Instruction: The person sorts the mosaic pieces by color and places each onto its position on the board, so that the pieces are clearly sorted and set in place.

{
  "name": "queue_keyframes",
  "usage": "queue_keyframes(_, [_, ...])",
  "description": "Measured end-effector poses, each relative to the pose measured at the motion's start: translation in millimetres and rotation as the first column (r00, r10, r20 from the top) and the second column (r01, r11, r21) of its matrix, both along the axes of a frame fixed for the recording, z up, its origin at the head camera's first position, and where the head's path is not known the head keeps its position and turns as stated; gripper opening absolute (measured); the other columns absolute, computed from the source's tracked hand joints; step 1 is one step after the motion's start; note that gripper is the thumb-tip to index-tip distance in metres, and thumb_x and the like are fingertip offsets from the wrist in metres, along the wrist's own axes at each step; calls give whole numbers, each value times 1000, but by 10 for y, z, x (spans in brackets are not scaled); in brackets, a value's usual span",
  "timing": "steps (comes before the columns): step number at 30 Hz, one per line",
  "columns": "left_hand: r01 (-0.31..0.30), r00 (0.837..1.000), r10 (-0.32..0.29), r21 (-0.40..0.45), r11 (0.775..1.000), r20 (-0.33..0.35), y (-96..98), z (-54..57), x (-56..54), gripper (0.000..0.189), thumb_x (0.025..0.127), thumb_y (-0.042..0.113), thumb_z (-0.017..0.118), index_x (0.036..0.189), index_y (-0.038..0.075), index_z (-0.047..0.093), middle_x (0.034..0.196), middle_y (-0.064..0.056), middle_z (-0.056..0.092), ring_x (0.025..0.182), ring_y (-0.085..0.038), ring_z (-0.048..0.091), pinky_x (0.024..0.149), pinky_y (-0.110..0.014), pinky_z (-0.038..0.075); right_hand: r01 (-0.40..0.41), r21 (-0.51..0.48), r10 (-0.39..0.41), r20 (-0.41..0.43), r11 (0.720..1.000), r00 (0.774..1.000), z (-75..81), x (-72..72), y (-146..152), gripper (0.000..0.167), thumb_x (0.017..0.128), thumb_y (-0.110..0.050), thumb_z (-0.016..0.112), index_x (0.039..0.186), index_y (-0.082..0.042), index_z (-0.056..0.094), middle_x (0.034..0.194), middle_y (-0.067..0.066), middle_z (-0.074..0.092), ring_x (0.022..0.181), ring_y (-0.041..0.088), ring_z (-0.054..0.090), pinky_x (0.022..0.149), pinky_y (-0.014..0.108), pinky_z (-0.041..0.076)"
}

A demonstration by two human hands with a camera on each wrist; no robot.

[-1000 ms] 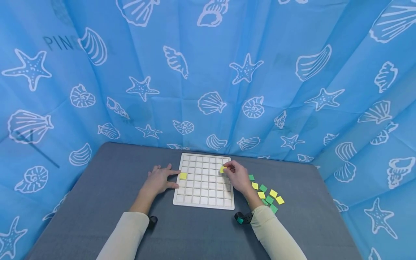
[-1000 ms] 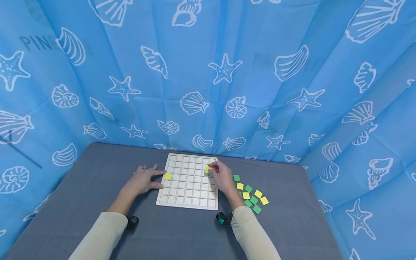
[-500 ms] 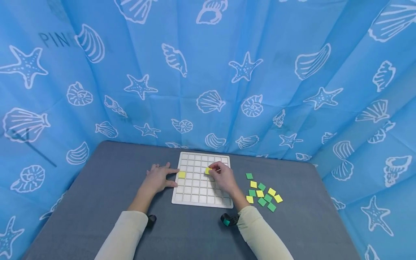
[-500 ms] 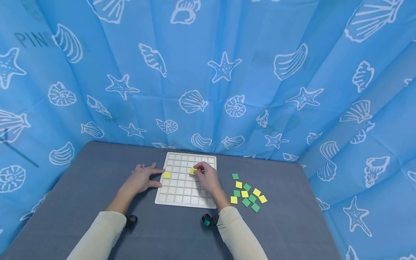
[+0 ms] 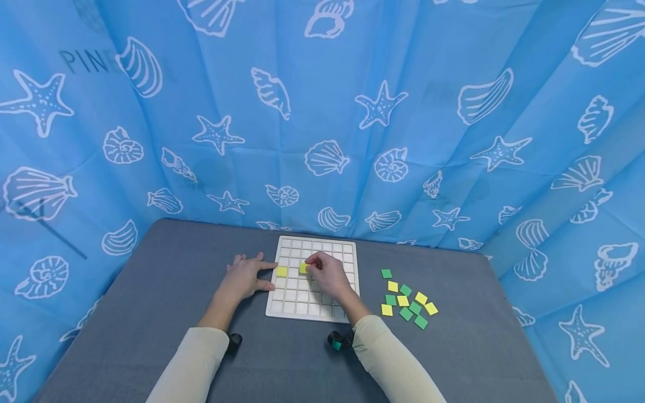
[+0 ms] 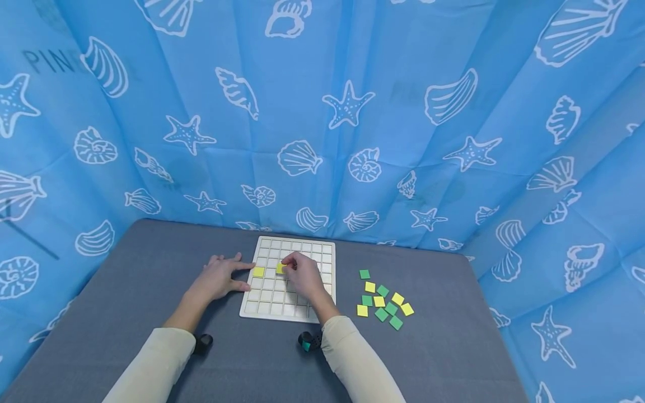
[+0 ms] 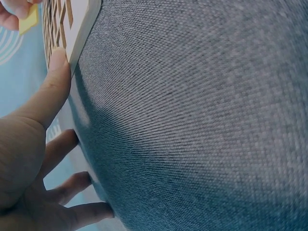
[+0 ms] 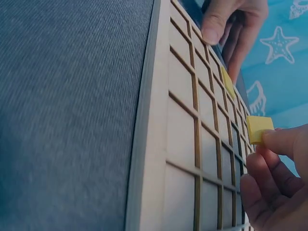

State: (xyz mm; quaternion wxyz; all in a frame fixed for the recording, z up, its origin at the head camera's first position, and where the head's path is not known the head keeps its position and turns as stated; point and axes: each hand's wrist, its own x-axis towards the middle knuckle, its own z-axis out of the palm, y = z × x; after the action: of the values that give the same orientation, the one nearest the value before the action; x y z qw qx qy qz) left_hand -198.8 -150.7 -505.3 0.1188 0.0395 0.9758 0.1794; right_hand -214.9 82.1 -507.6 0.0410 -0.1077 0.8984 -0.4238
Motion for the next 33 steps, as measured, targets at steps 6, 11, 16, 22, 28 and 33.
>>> queue_keyframes(6, [7,1000,-7,3,1000,-3,1,12,6,66,83,43,81,144,34,59,164,-16,37,149,-56,27,110,-80,26,-9,61,9,5,998,1000,-13,-6,-108,6,98,-13,68,102,-13,72,93,-2,72,83,8,62,75,27,52])
queue_keyframes(11, [6,1000,-6,9,1000,-8,4,29,19,65,83,42,82,144,33,60,163,-17,38,148,-57,28,110,-80,26,-15,80,14,6,997,1000,-2,8,-183,7,96,-12,69,103,-11,72,90,-1,71,81,8,63,74,27,53])
queue_keyframes(16, [8,1000,-8,8,1000,-7,5,21,19,65,83,43,82,144,34,60,163,-16,38,148,-56,28,110,-80,26,-6,116,5,7,993,1000,-10,3,-240,8,96,-13,70,103,-12,73,91,-2,72,81,7,62,75,28,53])
queue_keyframes(22, [14,1000,-13,23,1000,-6,-1,25,4,66,83,43,82,144,34,60,163,-17,38,148,-57,29,110,-80,27,-24,190,32,-39,982,999,-1,-6,-275,8,96,-15,70,104,-13,74,93,-2,70,83,9,62,76,29,54])
queue_keyframes(28, [11,1000,-11,16,1000,-8,-5,25,7,65,83,43,82,143,34,60,163,-16,38,147,-57,29,109,-80,28,-42,334,82,-106,941,991,-25,7,-299,10,97,-20,70,105,-16,76,97,-1,64,82,9,59,74,27,53])
queue_keyframes(33, [7,1000,-7,13,1000,1,4,23,6,65,83,43,82,143,34,60,164,-16,37,148,-56,28,109,-80,27,-59,395,126,-146,917,981,-40,23,-278,15,96,-24,72,107,-16,78,100,0,63,85,11,60,76,28,53])
